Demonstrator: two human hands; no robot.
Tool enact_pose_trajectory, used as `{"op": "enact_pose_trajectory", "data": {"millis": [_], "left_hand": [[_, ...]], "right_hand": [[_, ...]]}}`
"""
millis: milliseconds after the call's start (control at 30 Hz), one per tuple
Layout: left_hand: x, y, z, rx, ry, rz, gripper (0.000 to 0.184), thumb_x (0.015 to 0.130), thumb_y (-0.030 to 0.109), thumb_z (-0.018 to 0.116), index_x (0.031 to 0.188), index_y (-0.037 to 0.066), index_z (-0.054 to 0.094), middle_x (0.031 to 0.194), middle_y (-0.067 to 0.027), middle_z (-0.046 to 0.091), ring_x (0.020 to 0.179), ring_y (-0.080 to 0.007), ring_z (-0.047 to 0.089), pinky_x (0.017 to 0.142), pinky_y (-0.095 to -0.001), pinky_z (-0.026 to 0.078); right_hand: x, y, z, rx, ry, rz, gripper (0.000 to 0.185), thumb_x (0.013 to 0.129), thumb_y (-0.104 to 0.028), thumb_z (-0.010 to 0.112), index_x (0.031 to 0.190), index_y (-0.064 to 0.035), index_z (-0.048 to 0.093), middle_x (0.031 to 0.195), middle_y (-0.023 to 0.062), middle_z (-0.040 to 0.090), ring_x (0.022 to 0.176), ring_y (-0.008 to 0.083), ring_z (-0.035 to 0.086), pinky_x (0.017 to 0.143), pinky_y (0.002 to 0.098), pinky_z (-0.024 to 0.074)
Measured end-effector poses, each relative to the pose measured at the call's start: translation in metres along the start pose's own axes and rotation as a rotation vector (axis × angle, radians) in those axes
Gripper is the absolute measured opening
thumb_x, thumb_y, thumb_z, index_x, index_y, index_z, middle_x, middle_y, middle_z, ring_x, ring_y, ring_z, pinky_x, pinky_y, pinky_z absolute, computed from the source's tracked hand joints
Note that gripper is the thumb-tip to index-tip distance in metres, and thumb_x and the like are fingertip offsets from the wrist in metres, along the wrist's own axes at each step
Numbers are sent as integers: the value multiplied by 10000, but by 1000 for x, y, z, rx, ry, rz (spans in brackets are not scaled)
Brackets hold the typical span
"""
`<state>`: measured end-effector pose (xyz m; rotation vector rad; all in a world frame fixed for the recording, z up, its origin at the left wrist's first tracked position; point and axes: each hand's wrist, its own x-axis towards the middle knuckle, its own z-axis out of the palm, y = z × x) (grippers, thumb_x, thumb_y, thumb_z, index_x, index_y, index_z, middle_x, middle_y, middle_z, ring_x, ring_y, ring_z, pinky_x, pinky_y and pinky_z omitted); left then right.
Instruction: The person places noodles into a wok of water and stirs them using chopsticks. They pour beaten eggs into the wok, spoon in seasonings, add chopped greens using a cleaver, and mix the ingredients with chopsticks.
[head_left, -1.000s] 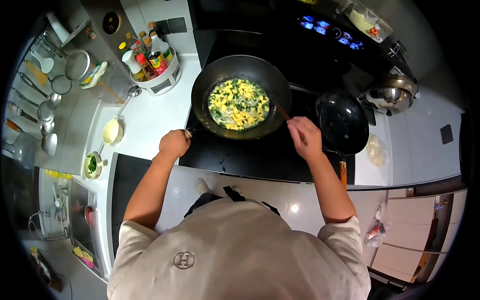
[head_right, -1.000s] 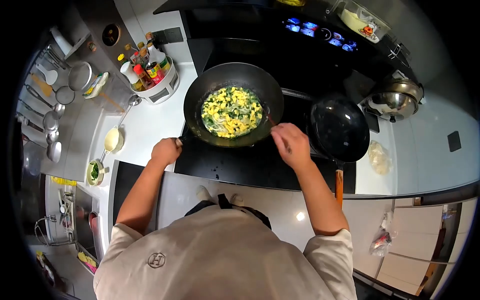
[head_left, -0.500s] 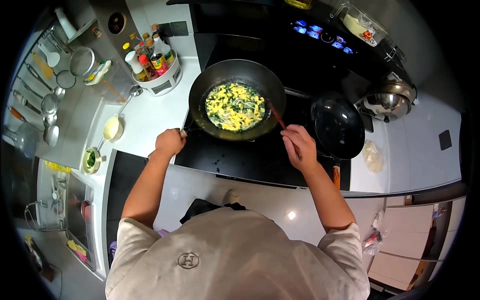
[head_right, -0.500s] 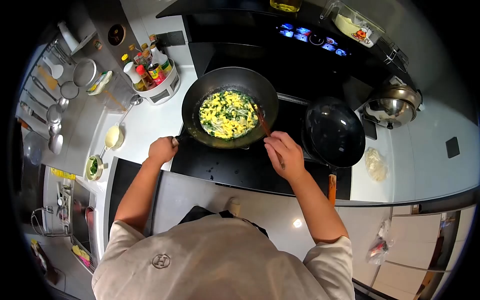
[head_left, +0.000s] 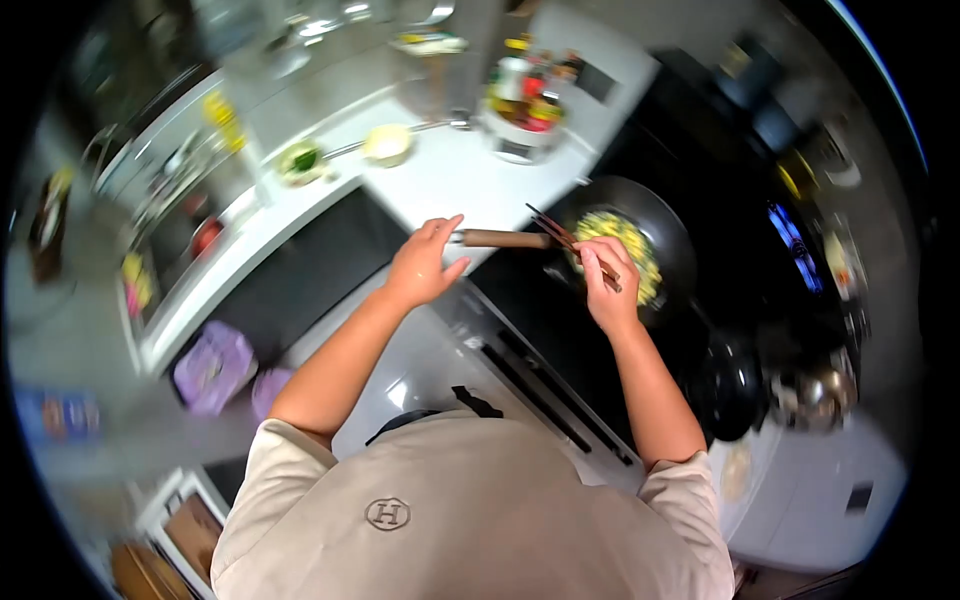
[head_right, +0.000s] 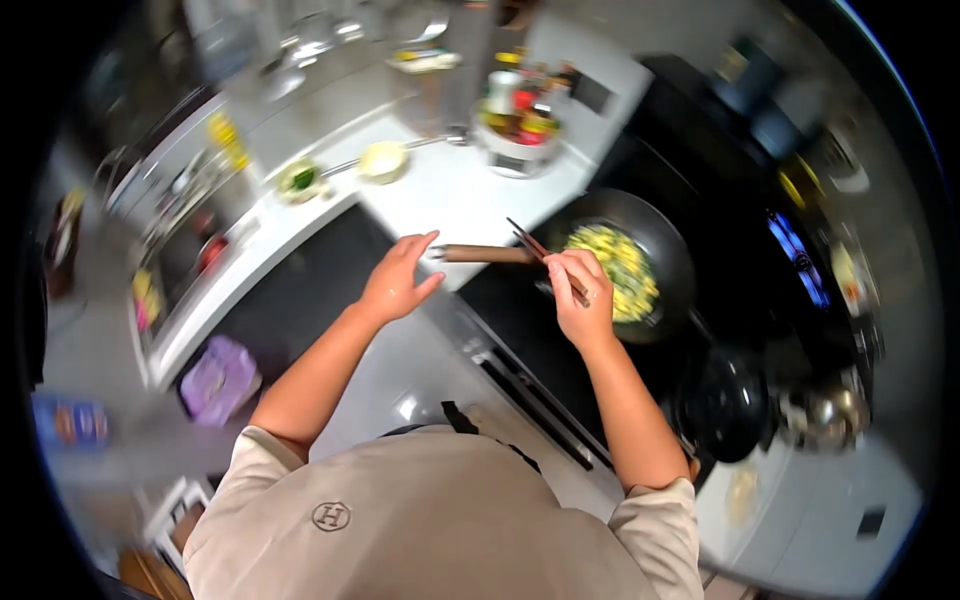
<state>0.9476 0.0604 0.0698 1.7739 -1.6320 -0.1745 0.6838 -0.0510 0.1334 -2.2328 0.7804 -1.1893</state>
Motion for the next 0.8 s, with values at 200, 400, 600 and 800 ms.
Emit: {"op": "enact_pose_trajectory", "data": {"millis": [200,400,600,800], "left_hand": [[-175,-68,-87,53,176,-516,585,862,275,656,1376,108,431,1284,-147,508,1128,-328,541,924,-398,470],[-361,-74,-160,106,284,-826,589,855,244,654,1381,106,428,1204,-151,550,945,-285,623,830,-390,508],[-390,-90,-184,116,310,-800,584,845,221,662,1372,93,443,1177,-156,560,942,-277,613,842,-380,500],[-313,-102,-182,40,198,-723,595,847,231,670,1380,107,436,1201,-150,546,986,-259,592,869,-355,490]], "right_hand": [[-6,-98,168,423,-299,-191,94,893,-55,625,934,-9,695,886,77,570,734,165,565,645,263,456],[-62,-181,272,508,-391,-304,72,868,-37,653,921,-19,699,877,61,551,726,150,559,637,259,456],[-66,-205,302,470,-331,-323,75,856,-67,672,920,-47,705,874,65,553,696,174,577,607,278,468],[-33,-182,303,395,-315,-333,78,857,-98,681,923,-69,710,884,66,567,684,186,595,606,292,483]]}}
